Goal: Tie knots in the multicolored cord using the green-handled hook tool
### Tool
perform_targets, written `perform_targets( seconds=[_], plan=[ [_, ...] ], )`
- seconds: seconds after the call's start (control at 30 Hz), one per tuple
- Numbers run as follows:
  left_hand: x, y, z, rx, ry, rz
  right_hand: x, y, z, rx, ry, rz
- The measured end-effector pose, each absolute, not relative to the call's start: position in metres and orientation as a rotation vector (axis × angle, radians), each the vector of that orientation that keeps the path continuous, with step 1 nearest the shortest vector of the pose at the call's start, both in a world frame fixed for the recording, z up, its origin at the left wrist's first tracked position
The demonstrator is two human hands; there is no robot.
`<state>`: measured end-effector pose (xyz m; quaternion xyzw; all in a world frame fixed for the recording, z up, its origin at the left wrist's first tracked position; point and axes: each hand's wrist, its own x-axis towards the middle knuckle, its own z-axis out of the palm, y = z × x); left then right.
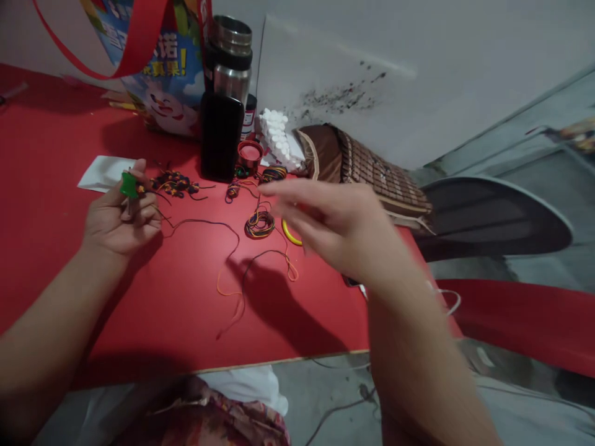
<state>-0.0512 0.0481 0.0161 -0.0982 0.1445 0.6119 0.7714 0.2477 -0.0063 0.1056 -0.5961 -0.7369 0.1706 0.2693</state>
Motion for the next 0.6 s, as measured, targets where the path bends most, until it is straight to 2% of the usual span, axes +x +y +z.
perform_targets(
  seconds=[0.03, 0.07, 0.17, 0.27, 0.37, 0.47, 0.53, 0.6],
  plan=[
    [-0.051, 0.048, 0.017, -0.201, 0.341, 1.341, 0.243, 0.005, 0.097, -1.619, -2.106, 0.203],
    [-0.050, 0.047, 0.018, -0.186, 0.366, 1.349, 0.239, 0.015, 0.085, -1.683, -2.265, 0.086],
    [-0.049, 0.046, 0.019, -0.118, 0.421, 1.337, 0.226, 0.029, 0.047, -1.778, -2.695, 0.135],
    [-0.049, 0.046, 0.016, -0.047, 0.491, 1.359, 0.219, 0.030, 0.018, -1.841, -2.771, 0.123],
    [-0.048, 0.047, 0.010, 0.024, 0.554, 1.370, 0.227, 0.045, 0.006, -1.712, -2.452, 0.366],
    [-0.045, 0.047, 0.007, 0.047, 0.595, 1.344, 0.252, 0.074, 0.003, -1.671, -1.774, 0.750],
    [-0.040, 0.044, 0.007, 0.056, 0.653, 1.325, 0.268, 0.085, 0.006, -1.752, -1.467, 0.769],
    [-0.034, 0.040, 0.008, 0.093, 0.707, 1.308, 0.271, 0.079, 0.010, -1.720, -1.463, 0.579]
  ],
)
